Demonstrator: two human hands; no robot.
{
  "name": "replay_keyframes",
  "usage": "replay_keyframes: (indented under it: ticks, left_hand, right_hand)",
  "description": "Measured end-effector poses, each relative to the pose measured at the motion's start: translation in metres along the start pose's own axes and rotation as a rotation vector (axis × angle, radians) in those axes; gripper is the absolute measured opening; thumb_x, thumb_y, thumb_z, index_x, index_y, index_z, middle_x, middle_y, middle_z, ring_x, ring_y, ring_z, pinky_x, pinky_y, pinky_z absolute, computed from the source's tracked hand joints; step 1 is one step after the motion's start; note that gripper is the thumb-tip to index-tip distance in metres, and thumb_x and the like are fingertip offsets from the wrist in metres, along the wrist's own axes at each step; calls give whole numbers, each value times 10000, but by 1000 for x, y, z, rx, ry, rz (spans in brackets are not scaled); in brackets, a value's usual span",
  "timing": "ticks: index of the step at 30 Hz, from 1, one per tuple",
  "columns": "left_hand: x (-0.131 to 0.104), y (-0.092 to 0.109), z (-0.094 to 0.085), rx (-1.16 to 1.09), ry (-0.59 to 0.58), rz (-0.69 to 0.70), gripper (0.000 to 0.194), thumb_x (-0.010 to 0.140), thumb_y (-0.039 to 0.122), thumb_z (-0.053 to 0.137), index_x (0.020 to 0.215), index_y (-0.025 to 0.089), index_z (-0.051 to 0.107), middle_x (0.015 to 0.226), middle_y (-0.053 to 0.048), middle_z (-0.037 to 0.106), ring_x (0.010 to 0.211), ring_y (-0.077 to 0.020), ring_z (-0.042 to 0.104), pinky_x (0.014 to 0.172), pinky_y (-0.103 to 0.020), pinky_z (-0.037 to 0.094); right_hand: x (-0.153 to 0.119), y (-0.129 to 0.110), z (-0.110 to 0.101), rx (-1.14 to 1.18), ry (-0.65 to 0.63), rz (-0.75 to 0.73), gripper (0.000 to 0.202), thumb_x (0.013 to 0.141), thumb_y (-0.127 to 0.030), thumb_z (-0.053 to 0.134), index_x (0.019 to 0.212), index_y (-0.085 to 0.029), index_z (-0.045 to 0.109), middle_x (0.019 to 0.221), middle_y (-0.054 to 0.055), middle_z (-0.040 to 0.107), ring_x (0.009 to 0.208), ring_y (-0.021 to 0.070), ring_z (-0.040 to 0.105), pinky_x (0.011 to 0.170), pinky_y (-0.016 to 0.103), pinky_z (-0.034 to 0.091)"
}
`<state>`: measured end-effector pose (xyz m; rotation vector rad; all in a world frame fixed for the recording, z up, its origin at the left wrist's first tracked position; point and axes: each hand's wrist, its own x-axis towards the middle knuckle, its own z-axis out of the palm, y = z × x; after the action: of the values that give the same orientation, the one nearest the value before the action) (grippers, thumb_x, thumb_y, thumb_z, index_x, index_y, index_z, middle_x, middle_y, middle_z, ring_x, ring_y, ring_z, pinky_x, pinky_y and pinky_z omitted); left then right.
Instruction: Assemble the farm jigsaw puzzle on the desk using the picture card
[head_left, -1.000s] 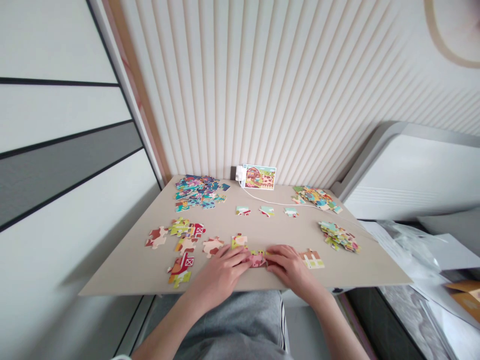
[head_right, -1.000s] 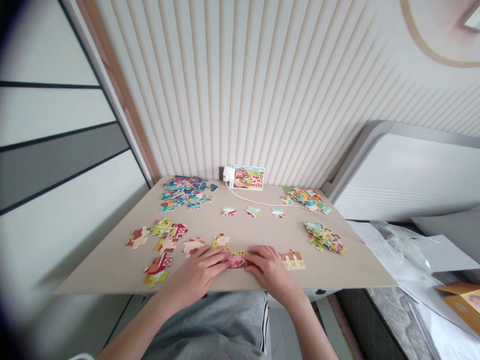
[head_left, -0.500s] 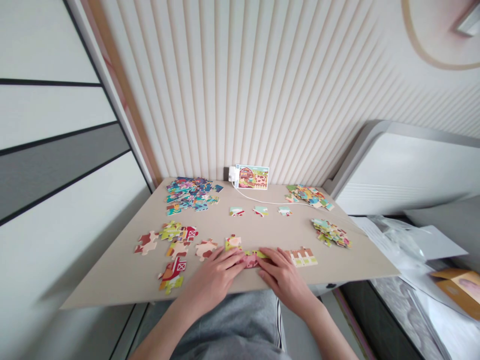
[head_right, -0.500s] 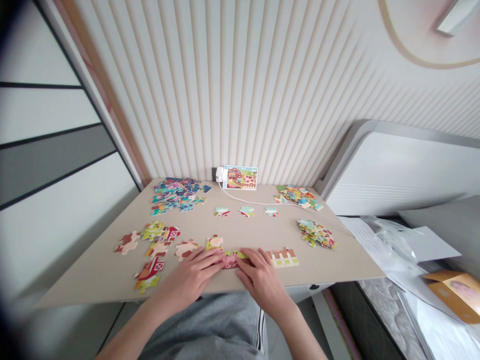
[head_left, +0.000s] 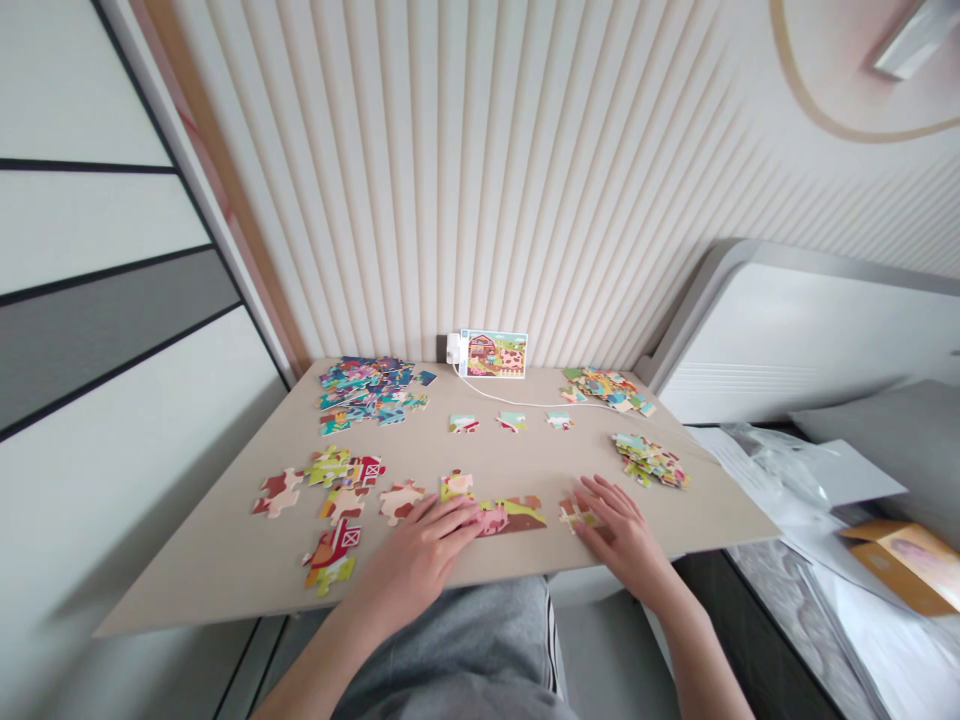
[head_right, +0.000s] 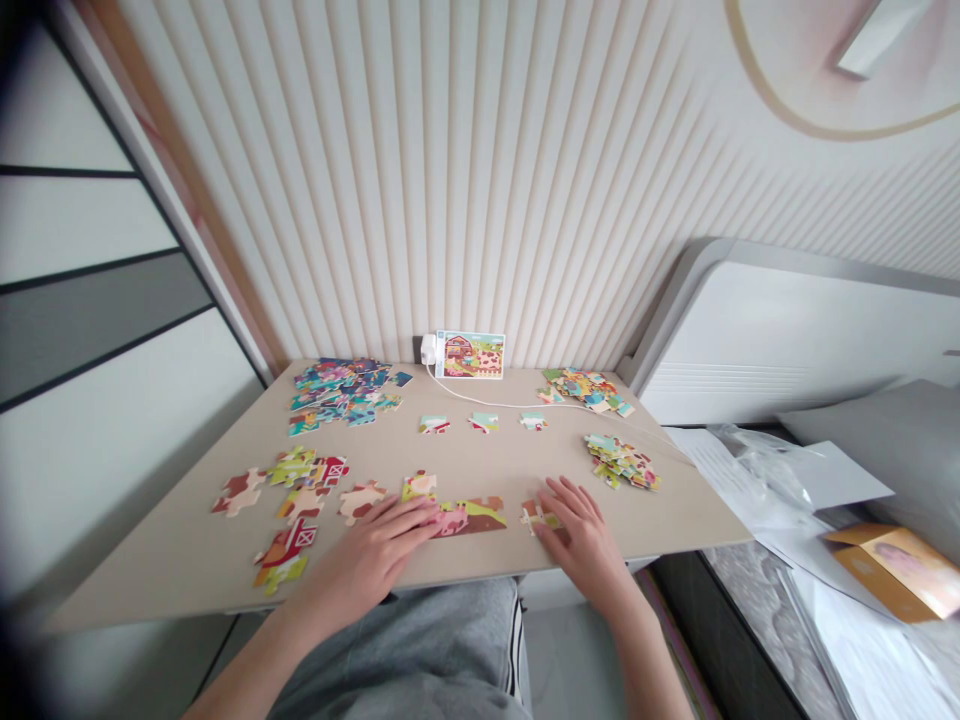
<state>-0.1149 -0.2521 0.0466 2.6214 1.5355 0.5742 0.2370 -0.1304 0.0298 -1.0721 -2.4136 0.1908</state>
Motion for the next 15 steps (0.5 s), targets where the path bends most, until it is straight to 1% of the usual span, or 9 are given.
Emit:
replay_keyframes:
  ticks: [3, 6, 8, 11, 13, 15]
  left_hand:
    - [0, 0, 1, -6, 14, 5, 531, 1001, 105, 458, 1487, 316, 494, 1466, 4, 591, 1408, -182, 478, 1210, -426, 329]
    - [0, 0, 1, -9, 28, 5, 522, 998, 106, 466, 1475, 315, 509, 1469, 4, 590, 1409, -182, 480, 1211, -421, 330]
    - [0, 0, 1, -10, 31, 3, 516, 997, 106, 470, 1469, 309, 518, 1468, -2, 592, 1410, -184, 481, 1209, -421, 332]
    - [0, 0, 0, -15, 26, 2, 522, 990, 98, 472, 1468, 302, 518, 1462, -8, 598, 1407, -187, 486, 1212, -430, 328]
    - [0, 0, -1, -21, 29, 0, 525, 989, 100, 474, 1471, 305, 513, 1459, -8, 601, 1405, -189, 490, 1212, -436, 330]
    - [0, 0, -1, -28, 36, 3, 517, 996, 111, 473, 1473, 310, 512, 1455, -10, 604, 1403, -191, 495, 1209, -439, 337]
  right_hand:
    - [-3, 21, -10, 55, -120, 10, 488, 973, -438, 615, 1437, -288, 585, 1489, 103, 567, 1436, 321, 459, 1189, 624, 344]
    - [-5, 29, -16, 112, -192, 28, 552, 951, -472, 648, 1465, -293, 556, 1489, 102, 567, 1441, 319, 453, 1198, 628, 323]
    - [-5, 32, -17, 133, -205, 25, 572, 937, -479, 670, 1465, -291, 556, 1488, 107, 567, 1446, 327, 443, 1201, 634, 309]
    - [-5, 33, -15, 139, -207, -9, 513, 942, -475, 666, 1420, -299, 607, 1440, 107, 612, 1439, 335, 448, 1186, 637, 326]
    - [-3, 31, -13, 123, -187, -35, 448, 950, -467, 657, 1371, -315, 650, 1398, 99, 642, 1410, 330, 479, 1169, 620, 358]
    - [0, 25, -11, 92, -159, -56, 396, 954, -455, 655, 1331, -336, 679, 1353, 90, 658, 1342, 314, 541, 1163, 597, 374]
